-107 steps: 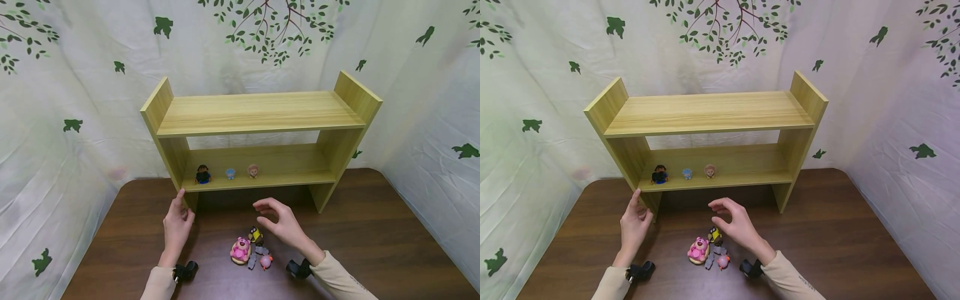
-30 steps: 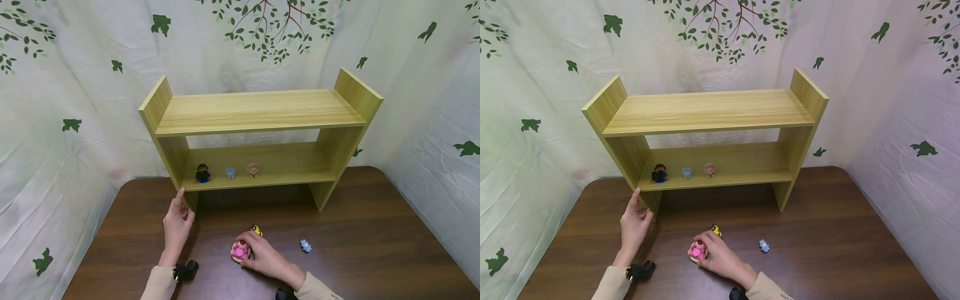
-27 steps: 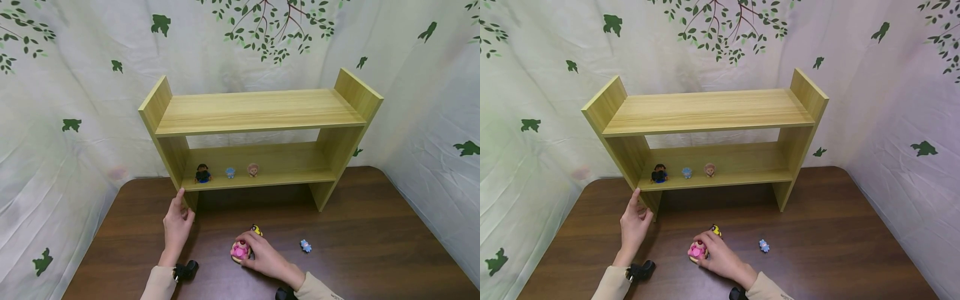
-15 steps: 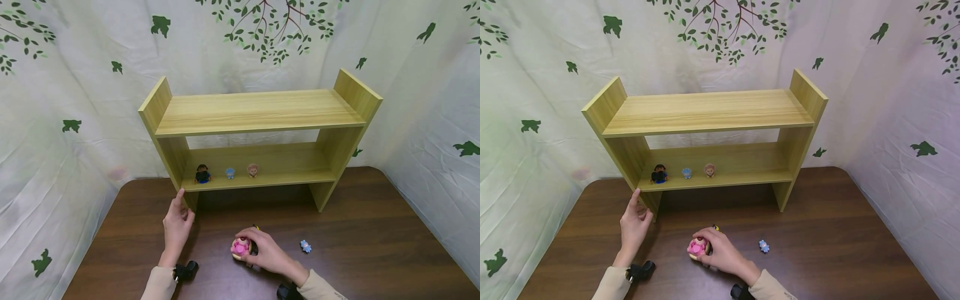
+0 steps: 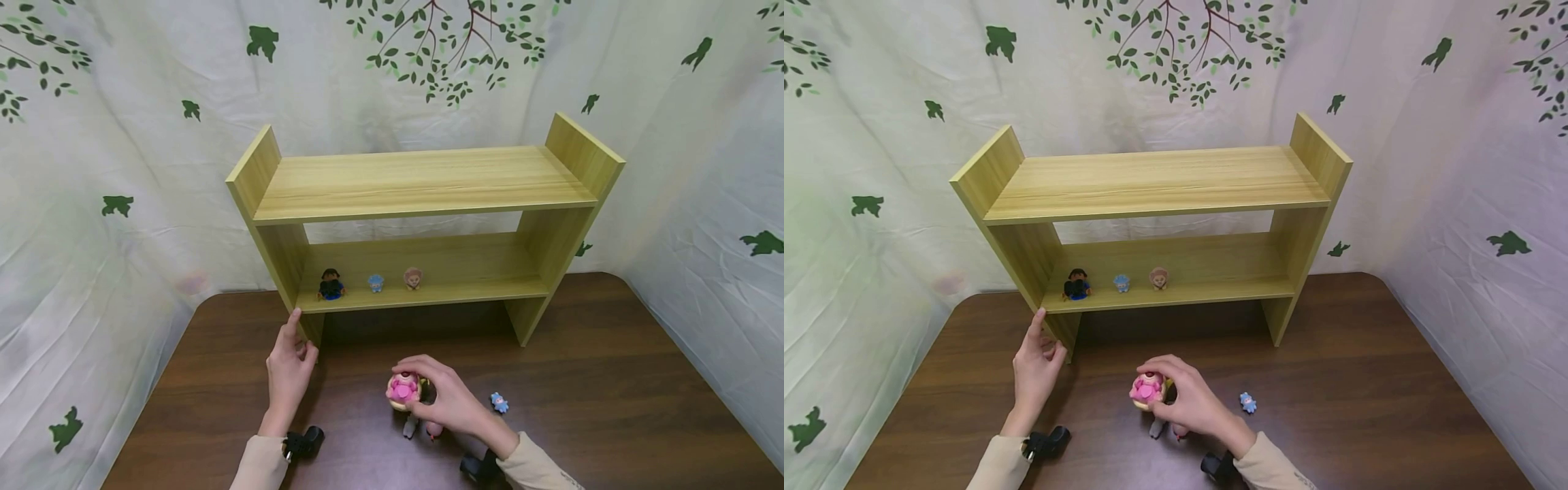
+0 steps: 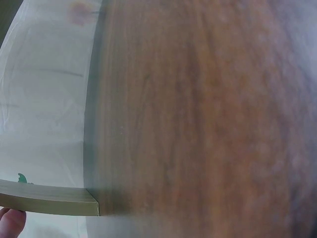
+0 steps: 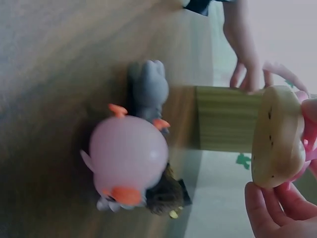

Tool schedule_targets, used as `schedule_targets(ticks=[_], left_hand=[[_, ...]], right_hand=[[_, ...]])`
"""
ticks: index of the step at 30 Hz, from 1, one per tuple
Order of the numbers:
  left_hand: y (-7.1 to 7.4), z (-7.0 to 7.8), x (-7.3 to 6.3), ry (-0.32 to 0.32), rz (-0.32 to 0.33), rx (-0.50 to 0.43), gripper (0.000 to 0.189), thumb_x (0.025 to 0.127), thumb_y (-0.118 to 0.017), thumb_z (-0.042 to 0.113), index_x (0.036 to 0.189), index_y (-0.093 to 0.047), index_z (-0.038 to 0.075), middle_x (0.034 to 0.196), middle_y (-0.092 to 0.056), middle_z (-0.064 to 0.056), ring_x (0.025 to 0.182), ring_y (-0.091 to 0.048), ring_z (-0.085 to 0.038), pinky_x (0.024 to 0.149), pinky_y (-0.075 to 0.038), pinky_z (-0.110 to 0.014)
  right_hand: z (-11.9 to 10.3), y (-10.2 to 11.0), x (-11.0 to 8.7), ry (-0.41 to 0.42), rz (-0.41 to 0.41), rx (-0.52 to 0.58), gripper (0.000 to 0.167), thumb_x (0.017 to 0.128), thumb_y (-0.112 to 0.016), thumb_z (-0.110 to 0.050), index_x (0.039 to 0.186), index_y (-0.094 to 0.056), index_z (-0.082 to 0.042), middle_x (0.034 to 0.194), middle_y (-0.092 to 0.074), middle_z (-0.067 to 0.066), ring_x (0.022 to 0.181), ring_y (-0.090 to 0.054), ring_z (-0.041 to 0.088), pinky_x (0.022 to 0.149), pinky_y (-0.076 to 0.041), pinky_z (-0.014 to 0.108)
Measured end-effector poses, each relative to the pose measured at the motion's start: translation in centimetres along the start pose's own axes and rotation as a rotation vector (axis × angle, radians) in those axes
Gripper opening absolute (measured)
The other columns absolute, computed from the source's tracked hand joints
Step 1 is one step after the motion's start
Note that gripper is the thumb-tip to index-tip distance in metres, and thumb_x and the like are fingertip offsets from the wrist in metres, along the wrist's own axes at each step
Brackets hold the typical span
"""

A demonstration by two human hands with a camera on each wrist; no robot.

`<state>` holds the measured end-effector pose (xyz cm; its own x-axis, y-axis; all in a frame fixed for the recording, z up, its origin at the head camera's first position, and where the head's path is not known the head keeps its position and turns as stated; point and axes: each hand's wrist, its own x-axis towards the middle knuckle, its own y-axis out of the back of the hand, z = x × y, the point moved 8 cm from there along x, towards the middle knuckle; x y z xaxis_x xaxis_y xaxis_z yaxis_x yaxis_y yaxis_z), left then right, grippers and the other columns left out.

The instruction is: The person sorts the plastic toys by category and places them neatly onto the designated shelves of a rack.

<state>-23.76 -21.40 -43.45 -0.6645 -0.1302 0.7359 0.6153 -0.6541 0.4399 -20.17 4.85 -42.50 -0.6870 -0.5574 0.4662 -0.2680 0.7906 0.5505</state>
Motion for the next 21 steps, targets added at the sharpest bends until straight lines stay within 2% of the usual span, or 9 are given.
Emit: schedule_targets(ticks=[6,14,21], left_hand=[[-0.1,-0.1,0.0,0.005,-0.006,0.009,0.084,0.073,-0.061,-0.020,0.144,-0.039,0.020,0.096,-0.056,-0.014,0.077,-0.067,-0.031,0.058,-0.056,-0.043],[0.0,0.0,0.0,0.003,-0.007,0.004,0.084,0.073,-0.060,-0.020,0.144,-0.040,0.019,0.094,-0.056,-0.014,0.077,-0.067,-0.032,0.058,-0.056,-0.043],[0.0,0.0,0.1,0.003,-0.007,0.006,0.084,0.072,-0.061,-0.020,0.144,-0.040,0.019,0.093,-0.056,-0.013,0.076,-0.066,-0.031,0.058,-0.055,-0.043]], right_hand=[[-0.6,1.5,0.4,0.037,0.056,-0.006,0.051,0.072,-0.073,-0.003,0.121,-0.063,-0.011,0.121,-0.060,0.005,0.111,-0.057,0.023,0.090,-0.047,0.035],[0.0,3.0,0.5,0.023,0.082,0.003,0.049,0.074,-0.068,-0.006,0.122,-0.063,-0.017,0.123,-0.060,0.000,0.112,-0.056,0.017,0.087,-0.048,0.035],[-0.3,4.2,0.8,0.041,0.115,-0.014,0.049,0.072,-0.070,-0.004,0.120,-0.063,-0.010,0.120,-0.061,0.004,0.110,-0.057,0.020,0.088,-0.048,0.033]])
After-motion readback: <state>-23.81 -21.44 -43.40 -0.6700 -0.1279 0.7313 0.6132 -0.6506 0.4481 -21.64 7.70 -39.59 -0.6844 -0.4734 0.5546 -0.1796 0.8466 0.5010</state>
